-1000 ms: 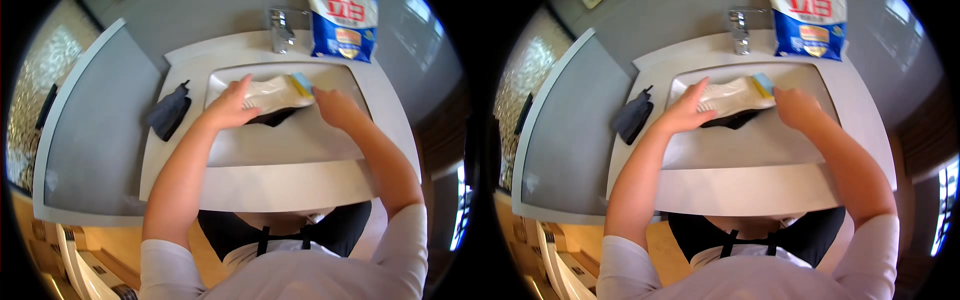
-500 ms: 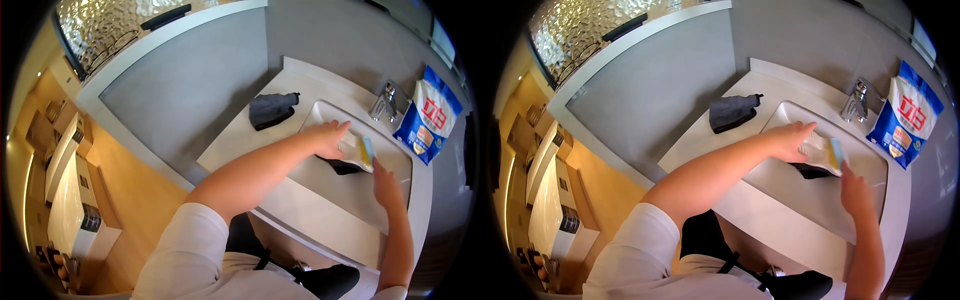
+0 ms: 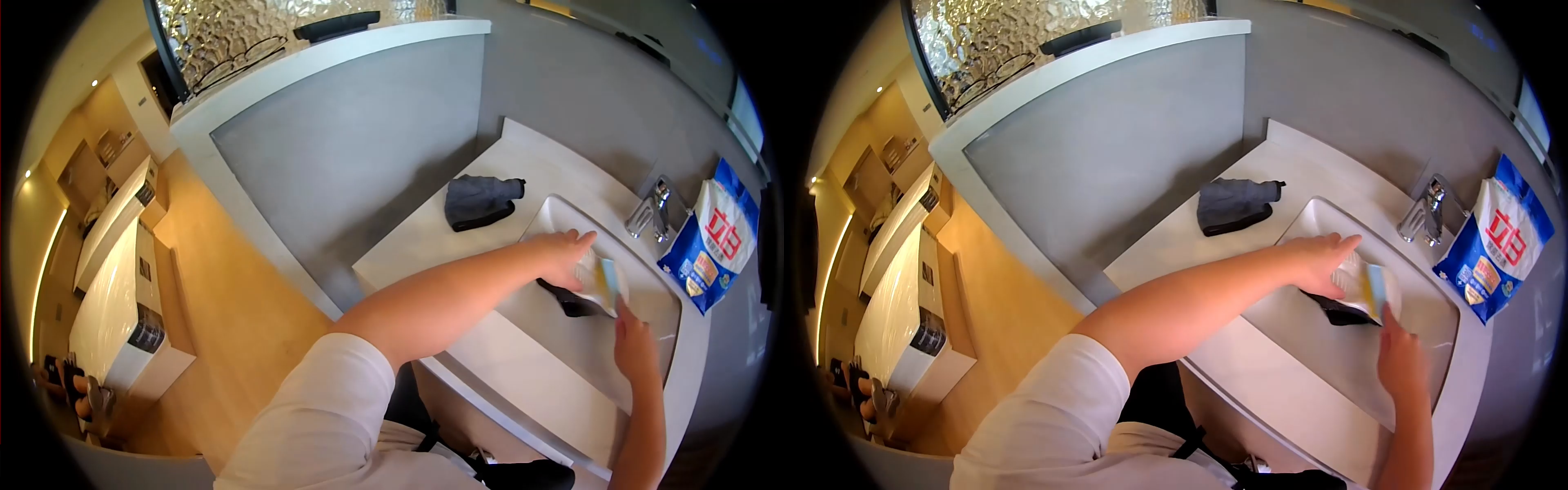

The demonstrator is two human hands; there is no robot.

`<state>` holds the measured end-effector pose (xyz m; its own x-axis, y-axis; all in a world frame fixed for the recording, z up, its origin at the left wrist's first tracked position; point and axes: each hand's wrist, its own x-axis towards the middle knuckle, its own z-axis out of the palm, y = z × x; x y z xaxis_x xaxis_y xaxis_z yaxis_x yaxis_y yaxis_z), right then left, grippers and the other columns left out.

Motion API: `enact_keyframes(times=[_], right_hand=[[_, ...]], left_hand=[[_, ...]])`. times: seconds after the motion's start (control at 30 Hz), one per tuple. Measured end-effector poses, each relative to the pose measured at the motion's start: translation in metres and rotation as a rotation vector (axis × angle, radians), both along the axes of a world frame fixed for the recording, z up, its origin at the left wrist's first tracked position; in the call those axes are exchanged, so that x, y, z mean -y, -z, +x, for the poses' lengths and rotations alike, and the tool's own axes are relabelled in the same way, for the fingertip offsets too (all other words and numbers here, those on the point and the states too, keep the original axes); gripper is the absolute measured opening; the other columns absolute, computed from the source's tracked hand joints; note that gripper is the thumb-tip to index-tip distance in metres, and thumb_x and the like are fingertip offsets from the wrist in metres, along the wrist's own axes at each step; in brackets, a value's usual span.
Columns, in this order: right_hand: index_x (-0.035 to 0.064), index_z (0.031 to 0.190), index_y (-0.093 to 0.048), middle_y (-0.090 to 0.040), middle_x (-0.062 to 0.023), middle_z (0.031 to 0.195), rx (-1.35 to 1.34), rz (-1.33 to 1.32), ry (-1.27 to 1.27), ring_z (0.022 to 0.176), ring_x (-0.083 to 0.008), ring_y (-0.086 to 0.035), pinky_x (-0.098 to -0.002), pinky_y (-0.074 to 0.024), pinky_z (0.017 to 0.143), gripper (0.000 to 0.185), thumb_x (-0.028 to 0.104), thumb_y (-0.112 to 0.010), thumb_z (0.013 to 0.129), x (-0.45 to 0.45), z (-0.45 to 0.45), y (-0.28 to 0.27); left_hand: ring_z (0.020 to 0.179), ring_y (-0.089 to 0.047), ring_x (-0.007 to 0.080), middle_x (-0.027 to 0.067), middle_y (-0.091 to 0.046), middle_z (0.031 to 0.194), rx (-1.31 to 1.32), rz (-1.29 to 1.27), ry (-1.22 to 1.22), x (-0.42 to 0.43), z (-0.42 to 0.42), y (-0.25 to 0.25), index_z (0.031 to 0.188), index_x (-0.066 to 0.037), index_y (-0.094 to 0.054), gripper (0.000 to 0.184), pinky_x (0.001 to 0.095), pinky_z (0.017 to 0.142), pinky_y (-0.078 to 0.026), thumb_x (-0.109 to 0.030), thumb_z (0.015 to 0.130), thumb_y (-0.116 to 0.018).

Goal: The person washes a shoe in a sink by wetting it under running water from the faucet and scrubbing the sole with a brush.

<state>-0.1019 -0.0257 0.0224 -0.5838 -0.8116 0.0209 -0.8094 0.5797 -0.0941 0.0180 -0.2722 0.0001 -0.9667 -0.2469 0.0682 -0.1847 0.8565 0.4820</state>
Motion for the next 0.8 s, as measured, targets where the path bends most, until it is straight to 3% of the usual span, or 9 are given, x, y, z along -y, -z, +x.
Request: enact_keyframes(times=[0.07,0.17,0.3,0.37,0.5,0.63,0.7,0.77,0.8], right_hand=[[0.007,0.148,-0.054,-0.07,-0.0324,0.106,0.193,-0.091,-0.173,0.093,-0.0509,-0.068,-0.0599,-0.0533,0.083,0.045,0.01,-0.05,0.103,0.006,0.025,-0.012],[0.0079,0.147,-0.055,-0.069,-0.0332,0.106,0.138,-0.225,-0.164,0.096,-0.0505,-0.068,-0.0598,-0.0529,0.083,0.045,0.009,-0.05,0.102,-0.002,-0.037,0.032],[0.0093,0.148,-0.055,-0.069,-0.0335,0.106,0.162,-0.052,0.119,0.099,-0.052,-0.067,-0.0596,-0.053,0.084,0.045,0.01,-0.049,0.103,-0.006,-0.065,0.029],[0.0102,0.149,-0.053,-0.069,-0.0335,0.104,0.021,-0.072,-0.013,0.097,-0.0535,-0.066,-0.0607,-0.0521,0.085,0.046,0.013,-0.051,0.103,-0.007,-0.04,0.026],[0.0094,0.149,-0.055,-0.069,-0.0343,0.103,0.17,-0.138,-0.25,0.096,-0.0525,-0.066,-0.0609,-0.0516,0.085,0.046,0.011,-0.05,0.103,0.002,0.019,0.004],[0.007,0.145,-0.057,-0.069,-0.0338,0.105,0.014,-0.149,-0.097,0.099,-0.0512,-0.067,-0.0602,-0.0523,0.086,0.043,0.008,-0.048,0.103,-0.017,-0.067,0.047],[0.0083,0.146,-0.055,-0.069,-0.0334,0.107,-0.056,0.138,0.083,0.1,-0.0519,-0.067,-0.0599,-0.0527,0.086,0.045,0.007,-0.048,0.102,-0.016,-0.065,0.035],[0.0109,0.15,-0.052,-0.068,-0.0335,0.107,0.026,0.064,0.1,0.101,-0.0526,-0.067,-0.0597,-0.0527,0.086,0.048,0.008,-0.047,0.102,-0.012,-0.027,0.017],[0.0115,0.15,-0.052,-0.068,-0.034,0.107,0.05,0.005,-0.039,0.101,-0.0527,-0.067,-0.0598,-0.0526,0.086,0.048,0.008,-0.047,0.103,-0.009,0.003,0.002]], left_hand=[[0.131,-0.056,0.0373,0.0215,-0.052,0.144,-0.01,0.015,-0.003,0.001,0.0,0.002,0.161,-0.005,-0.022,0.109,0.0461,0.101,-0.052,-0.043,0.079,-0.083],[0.129,-0.057,0.038,0.0219,-0.053,0.142,-0.046,0.039,0.01,0.003,-0.001,0.004,0.16,-0.004,-0.024,0.109,0.0455,0.101,-0.052,-0.042,0.078,-0.084],[0.128,-0.057,0.0385,0.0229,-0.053,0.142,-0.081,0.029,0.012,0.003,-0.006,0.013,0.16,-0.004,-0.024,0.11,0.0451,0.102,-0.051,-0.041,0.077,-0.085],[0.127,-0.058,0.0388,0.0226,-0.053,0.141,-0.089,-0.009,0.025,0.005,-0.008,0.015,0.16,-0.004,-0.023,0.111,0.0454,0.101,-0.051,-0.042,0.076,-0.086],[0.124,-0.06,0.0403,0.023,-0.054,0.14,-0.058,0.015,-0.002,-0.004,-0.001,0.002,0.16,-0.004,-0.024,0.113,0.0456,0.099,-0.053,-0.041,0.074,-0.088],[0.127,-0.057,0.0396,0.0248,-0.053,0.14,-0.081,0.042,0.022,0.006,-0.009,0.015,0.16,-0.002,-0.022,0.116,0.0451,0.101,-0.051,-0.038,0.073,-0.089],[0.129,-0.056,0.0393,0.0259,-0.051,0.141,-0.075,0.051,0.028,0.004,-0.009,0.011,0.16,0.0,-0.021,0.116,0.0448,0.103,-0.05,-0.036,0.073,-0.09],[0.129,-0.056,0.0397,0.0258,-0.051,0.142,-0.048,0.05,0.031,0.003,-0.007,0.009,0.159,0.0,-0.023,0.115,0.0447,0.103,-0.05,-0.035,0.073,-0.09],[0.129,-0.056,0.0404,0.0261,-0.05,0.142,-0.039,0.03,0.022,0.002,-0.008,0.008,0.159,0.0,-0.023,0.116,0.0443,0.104,-0.05,-0.035,0.072,-0.09]])
